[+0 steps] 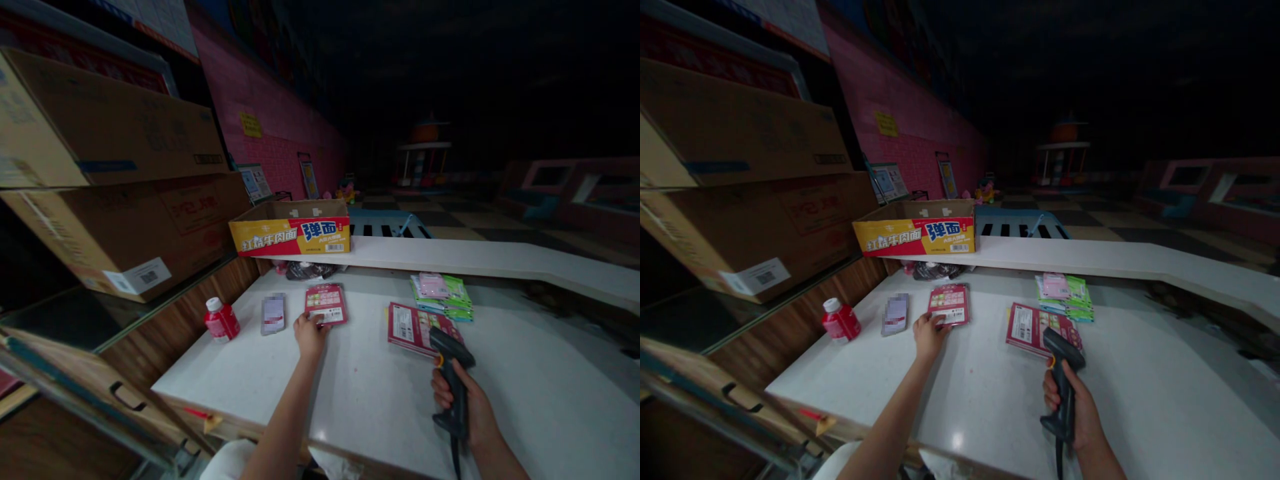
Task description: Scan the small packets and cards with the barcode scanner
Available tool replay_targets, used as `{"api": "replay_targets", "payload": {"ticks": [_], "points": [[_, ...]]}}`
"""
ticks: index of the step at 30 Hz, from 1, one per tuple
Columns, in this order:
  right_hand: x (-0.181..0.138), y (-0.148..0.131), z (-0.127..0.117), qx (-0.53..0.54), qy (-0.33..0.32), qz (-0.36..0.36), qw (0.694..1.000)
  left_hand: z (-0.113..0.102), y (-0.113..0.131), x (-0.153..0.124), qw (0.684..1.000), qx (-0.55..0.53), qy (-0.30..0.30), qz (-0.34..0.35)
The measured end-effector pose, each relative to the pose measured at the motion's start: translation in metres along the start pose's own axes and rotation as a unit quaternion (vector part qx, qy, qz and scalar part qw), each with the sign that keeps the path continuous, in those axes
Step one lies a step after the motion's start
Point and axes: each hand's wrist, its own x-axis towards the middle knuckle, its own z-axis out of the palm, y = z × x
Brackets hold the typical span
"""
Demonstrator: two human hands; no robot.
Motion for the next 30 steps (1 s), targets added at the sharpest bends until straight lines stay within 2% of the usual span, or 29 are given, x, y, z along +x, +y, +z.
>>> {"api": "replay_targets", "payload": {"ticks": [5,10,13,15,17,19,21,23,27,30], "points": [[0.001,-0.002,0.002,0.014,0.002,-0.002,1.000,0.014,-0.005,0.004,0.999,-0.025,0.028,0.021],[0.004,-0.003,0.007,0.006,-0.001,0.004,1.000,0.011,-0.008,0.004,0.995,-0.041,0.072,0.061],[0.005,-0.002,0.007,0.007,-0.002,-0.007,1.000,0.005,0.001,-0.001,0.985,-0.053,0.126,0.100],[0.006,-0.002,0.006,0.007,-0.002,-0.010,1.000,0.004,0.014,-0.008,0.979,-0.078,0.132,0.133],[0.007,-0.001,0.005,0.003,-0.003,-0.010,1.000,0.008,0.034,-0.017,0.975,-0.122,0.091,0.160],[0.008,0.000,0.004,0.000,-0.006,-0.010,1.000,0.016,0.058,-0.024,0.970,-0.177,0.012,0.169],[0.009,0.000,0.003,0.001,-0.013,-0.014,1.000,0.025,0.087,-0.029,0.964,-0.221,-0.066,0.134],[0.010,0.000,0.003,0.000,-0.018,-0.018,1.000,0.033,0.115,-0.031,0.962,-0.235,-0.110,0.090],[0.011,-0.001,0.003,-0.009,-0.017,-0.019,1.000,0.041,0.158,-0.028,0.973,-0.163,-0.159,0.032],[0.012,-0.001,0.004,-0.014,-0.005,-0.018,1.000,0.048,0.171,-0.022,0.978,-0.101,-0.180,0.005]]}}
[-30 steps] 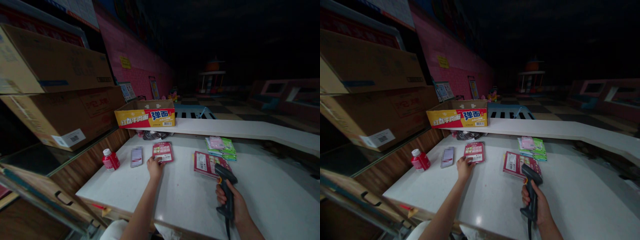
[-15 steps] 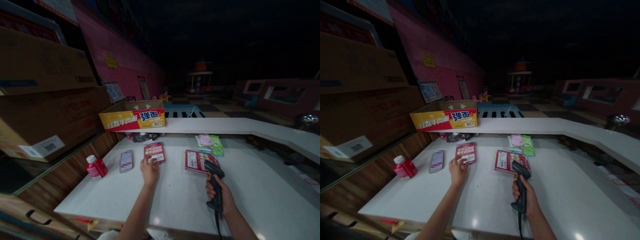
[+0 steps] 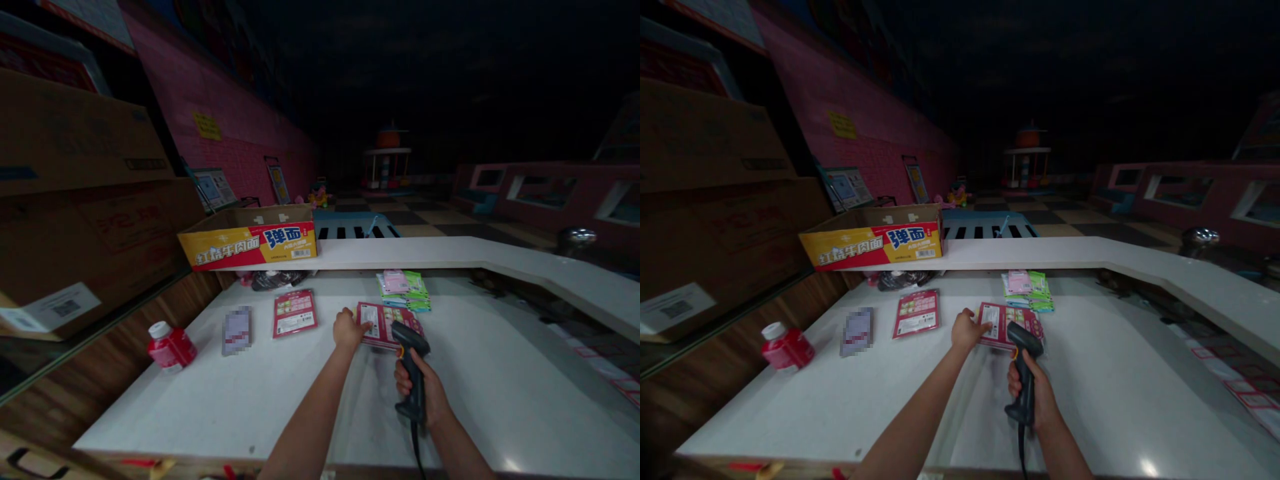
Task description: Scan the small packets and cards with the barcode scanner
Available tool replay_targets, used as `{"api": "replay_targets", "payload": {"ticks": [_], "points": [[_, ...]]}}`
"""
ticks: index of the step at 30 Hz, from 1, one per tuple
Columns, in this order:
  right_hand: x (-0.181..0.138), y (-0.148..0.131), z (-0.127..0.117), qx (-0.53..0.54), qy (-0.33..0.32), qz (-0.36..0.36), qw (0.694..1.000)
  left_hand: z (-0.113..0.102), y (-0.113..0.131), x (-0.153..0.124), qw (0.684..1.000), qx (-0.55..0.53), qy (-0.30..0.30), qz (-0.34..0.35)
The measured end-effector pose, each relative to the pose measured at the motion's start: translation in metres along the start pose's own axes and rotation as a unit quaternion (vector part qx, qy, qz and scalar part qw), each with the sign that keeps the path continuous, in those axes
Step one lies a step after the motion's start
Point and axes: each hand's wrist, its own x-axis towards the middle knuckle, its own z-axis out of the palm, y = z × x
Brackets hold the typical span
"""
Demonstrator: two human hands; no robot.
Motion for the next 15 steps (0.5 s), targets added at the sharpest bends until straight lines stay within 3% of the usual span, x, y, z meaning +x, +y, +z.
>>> {"api": "replay_targets", "payload": {"ticks": [3,10,12,15], "points": [[0.000,0.000,0.002,-0.003,0.006,0.002,1.000,0.005,-0.001,0.009,0.999,-0.013,-0.020,-0.023],[0.000,-0.002,0.006,-0.005,0.013,0.005,1.000,0.008,-0.016,0.025,0.992,-0.118,0.008,-0.033],[0.000,-0.002,0.006,-0.003,0.011,0.006,1.000,0.008,-0.018,0.029,0.975,-0.214,-0.003,-0.061],[0.000,-0.001,0.004,-0.003,0.011,0.007,1.000,0.009,-0.017,0.032,0.920,-0.369,-0.066,-0.112]]}}
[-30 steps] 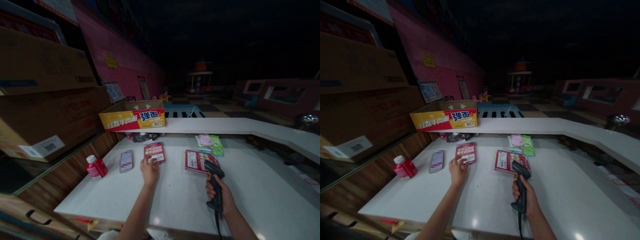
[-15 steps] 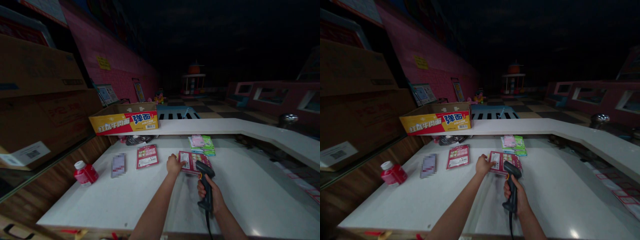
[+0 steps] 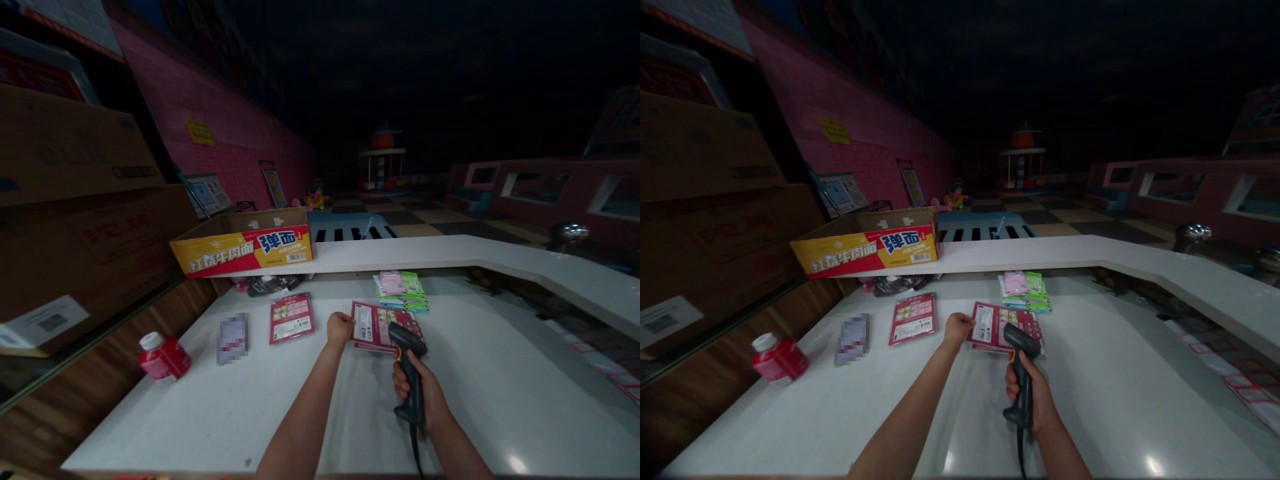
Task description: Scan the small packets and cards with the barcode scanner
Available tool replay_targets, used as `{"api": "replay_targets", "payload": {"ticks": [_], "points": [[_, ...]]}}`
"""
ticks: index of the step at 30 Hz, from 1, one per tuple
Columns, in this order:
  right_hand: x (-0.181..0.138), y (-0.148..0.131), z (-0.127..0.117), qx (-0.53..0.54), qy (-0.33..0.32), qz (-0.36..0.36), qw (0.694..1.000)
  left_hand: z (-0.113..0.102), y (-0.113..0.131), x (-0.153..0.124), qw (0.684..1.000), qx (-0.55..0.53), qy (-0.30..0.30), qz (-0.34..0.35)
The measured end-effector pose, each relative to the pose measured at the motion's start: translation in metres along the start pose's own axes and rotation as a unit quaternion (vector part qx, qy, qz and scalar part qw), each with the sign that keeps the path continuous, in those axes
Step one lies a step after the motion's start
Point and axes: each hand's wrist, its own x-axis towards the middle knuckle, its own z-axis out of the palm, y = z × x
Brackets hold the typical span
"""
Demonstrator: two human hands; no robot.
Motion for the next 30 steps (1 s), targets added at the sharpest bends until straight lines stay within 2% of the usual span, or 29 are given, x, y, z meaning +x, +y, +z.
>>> {"api": "replay_targets", "payload": {"ticks": [5,8,11,15,18,24,27,30], "points": [[-0.003,0.001,-0.001,0.005,-0.016,-0.011,1.000,-0.011,0.004,-0.003,0.991,-0.098,-0.081,-0.048],[-0.005,0.001,0.000,0.000,-0.032,-0.012,0.999,-0.034,0.003,-0.008,0.972,-0.186,-0.134,-0.060],[-0.008,0.001,0.002,-0.004,-0.035,-0.011,0.999,-0.061,-0.004,-0.016,0.944,-0.280,-0.171,-0.039],[-0.010,0.000,0.004,-0.013,-0.026,-0.005,1.000,-0.088,-0.024,-0.029,0.935,-0.330,-0.129,0.018],[-0.012,0.000,0.005,-0.010,-0.022,0.000,1.000,-0.099,-0.040,-0.036,0.927,-0.363,-0.074,0.066],[-0.013,0.002,0.001,-0.026,-0.019,0.002,0.999,-0.097,-0.055,-0.039,0.906,-0.402,0.023,0.132],[-0.014,0.004,0.001,-0.045,-0.003,-0.002,0.999,-0.093,-0.058,-0.039,0.897,-0.414,0.040,0.148],[-0.016,0.008,0.009,-0.108,0.025,-0.010,0.994,-0.093,-0.061,-0.038,0.890,-0.430,0.043,0.147]]}}
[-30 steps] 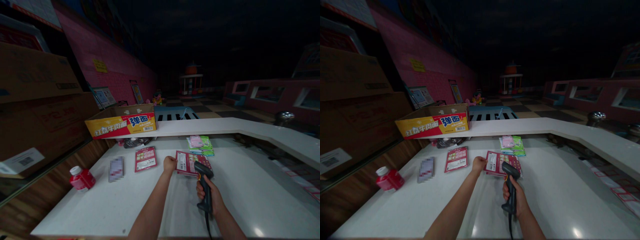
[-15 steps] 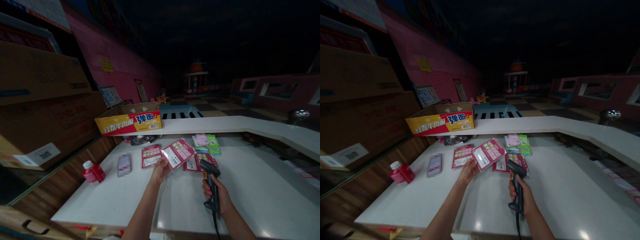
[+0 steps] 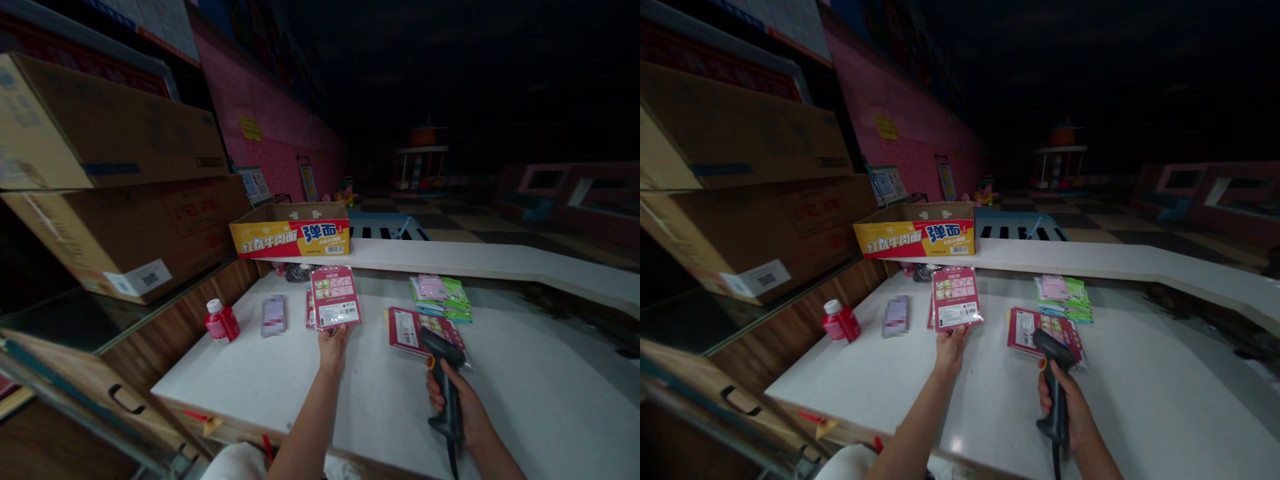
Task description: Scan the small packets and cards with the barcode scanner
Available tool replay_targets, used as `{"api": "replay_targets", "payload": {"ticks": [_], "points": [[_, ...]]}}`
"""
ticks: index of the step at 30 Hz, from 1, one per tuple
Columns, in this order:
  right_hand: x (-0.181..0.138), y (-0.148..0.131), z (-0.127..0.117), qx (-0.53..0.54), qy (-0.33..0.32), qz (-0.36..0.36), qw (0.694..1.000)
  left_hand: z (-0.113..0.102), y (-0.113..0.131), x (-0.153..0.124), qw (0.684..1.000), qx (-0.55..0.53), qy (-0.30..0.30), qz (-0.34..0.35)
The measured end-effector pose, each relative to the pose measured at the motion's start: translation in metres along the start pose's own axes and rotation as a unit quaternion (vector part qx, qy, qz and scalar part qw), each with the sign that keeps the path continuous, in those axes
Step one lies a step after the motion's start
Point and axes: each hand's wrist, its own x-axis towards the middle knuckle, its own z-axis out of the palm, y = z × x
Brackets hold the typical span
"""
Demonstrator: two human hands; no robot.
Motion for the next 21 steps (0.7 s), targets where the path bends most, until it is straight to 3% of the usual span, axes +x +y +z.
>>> {"api": "replay_targets", "payload": {"ticks": [5,11,21], "points": [[-0.007,0.009,0.037,-0.135,0.035,-0.005,0.990,-0.006,-0.004,0.003,0.999,-0.025,0.026,-0.003],[-0.015,0.019,0.079,-0.232,0.009,-0.048,0.971,-0.008,-0.009,0.005,1.000,-0.018,0.017,0.003],[-0.024,0.015,0.092,-0.267,0.014,-0.046,0.962,-0.007,-0.007,0.001,0.999,-0.017,0.027,-0.004]]}}
